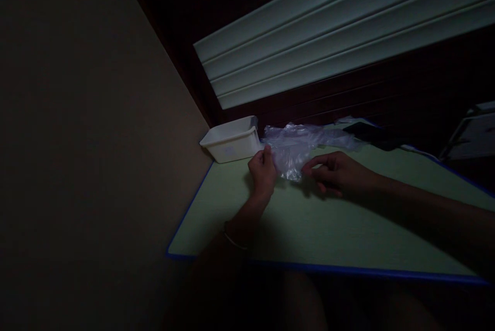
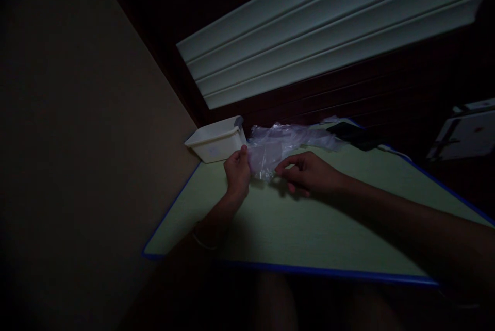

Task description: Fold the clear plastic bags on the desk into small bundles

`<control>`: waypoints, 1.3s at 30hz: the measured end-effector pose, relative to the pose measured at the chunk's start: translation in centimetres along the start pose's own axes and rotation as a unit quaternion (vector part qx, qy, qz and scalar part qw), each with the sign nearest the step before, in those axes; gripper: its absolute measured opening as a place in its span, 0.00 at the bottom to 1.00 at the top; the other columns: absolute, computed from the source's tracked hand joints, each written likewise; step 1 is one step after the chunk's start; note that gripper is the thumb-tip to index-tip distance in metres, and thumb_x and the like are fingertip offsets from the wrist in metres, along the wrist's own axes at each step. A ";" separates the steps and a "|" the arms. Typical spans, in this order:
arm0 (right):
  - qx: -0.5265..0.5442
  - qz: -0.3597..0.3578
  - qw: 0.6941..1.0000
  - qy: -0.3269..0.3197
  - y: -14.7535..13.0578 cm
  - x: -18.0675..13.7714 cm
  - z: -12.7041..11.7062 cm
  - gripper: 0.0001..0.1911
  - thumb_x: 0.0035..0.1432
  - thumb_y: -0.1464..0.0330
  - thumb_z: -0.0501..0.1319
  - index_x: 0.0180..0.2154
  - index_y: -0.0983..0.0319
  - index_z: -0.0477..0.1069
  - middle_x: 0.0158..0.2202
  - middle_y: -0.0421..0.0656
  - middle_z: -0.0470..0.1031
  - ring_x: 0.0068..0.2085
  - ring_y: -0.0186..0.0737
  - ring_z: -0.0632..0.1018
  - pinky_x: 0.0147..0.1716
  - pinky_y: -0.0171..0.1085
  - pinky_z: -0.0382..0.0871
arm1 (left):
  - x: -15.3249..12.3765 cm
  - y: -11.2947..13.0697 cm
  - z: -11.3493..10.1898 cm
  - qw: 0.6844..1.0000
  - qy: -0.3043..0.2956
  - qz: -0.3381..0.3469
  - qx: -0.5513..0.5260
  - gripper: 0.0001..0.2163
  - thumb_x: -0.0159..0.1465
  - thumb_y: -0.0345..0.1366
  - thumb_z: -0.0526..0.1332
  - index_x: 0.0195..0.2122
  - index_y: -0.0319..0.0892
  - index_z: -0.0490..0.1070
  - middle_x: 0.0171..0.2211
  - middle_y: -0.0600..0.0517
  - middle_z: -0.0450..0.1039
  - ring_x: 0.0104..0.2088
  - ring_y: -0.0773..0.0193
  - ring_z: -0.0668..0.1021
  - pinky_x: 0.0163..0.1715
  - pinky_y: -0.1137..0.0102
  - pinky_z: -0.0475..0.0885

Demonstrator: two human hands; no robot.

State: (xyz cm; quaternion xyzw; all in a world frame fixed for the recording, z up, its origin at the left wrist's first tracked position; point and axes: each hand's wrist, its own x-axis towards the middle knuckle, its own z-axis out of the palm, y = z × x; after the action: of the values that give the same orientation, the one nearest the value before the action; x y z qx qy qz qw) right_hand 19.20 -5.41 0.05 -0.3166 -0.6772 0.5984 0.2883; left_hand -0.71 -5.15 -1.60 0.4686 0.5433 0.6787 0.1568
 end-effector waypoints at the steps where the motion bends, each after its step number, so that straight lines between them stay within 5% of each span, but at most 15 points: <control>1: -0.009 -0.001 1.000 -0.006 0.1 0.0 0.2 0.17 0.55 0.58 0.64 0.40 0.64 0.71 0.17 0.38 0.72 0.12 0.26 0.62 0.12 0.27 0.51 | -0.1 0.1 0.1 1.000 -0.003 0.000 -0.005 0.22 0.63 0.51 0.56 0.20 0.41 0.59 0.19 0.58 0.52 0.22 0.71 0.57 0.23 0.73 0.53; 9: -0.070 -0.003 0.997 -0.011 -0.3 -0.3 1.3 0.17 0.54 0.58 0.64 0.38 0.65 0.71 0.17 0.39 0.73 0.12 0.28 0.64 0.11 0.28 0.55 | -1.2 0.3 0.9 0.999 -0.020 -0.024 -0.042 0.21 0.62 0.53 0.57 0.21 0.40 0.62 0.20 0.57 0.56 0.23 0.70 0.59 0.24 0.74 0.55; 20: -0.096 -0.067 0.987 0.111 -0.3 -0.2 1.0 0.10 0.54 0.61 0.62 0.33 0.61 0.67 0.14 0.35 0.69 0.12 0.29 0.63 0.11 0.28 0.52 | -1.6 0.7 1.1 0.999 -0.027 -0.035 -0.021 0.22 0.63 0.53 0.56 0.21 0.41 0.61 0.19 0.57 0.56 0.22 0.70 0.58 0.23 0.73 0.54; 39: -0.293 -0.209 0.915 0.180 -0.3 -0.4 -0.4 0.11 0.61 0.58 0.56 0.37 0.60 0.67 0.20 0.38 0.74 0.20 0.36 0.73 0.22 0.33 0.63 | -1.5 -0.2 1.1 0.995 -0.043 -0.084 -0.031 0.23 0.61 0.55 0.57 0.21 0.40 0.63 0.18 0.58 0.55 0.20 0.72 0.58 0.21 0.74 0.53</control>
State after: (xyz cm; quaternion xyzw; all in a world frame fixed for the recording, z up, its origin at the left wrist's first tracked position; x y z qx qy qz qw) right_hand 19.68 -5.51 0.41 -0.3410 -0.8094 0.2321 0.4180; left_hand 0.90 -5.50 -2.49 0.4450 0.5523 0.6587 0.2510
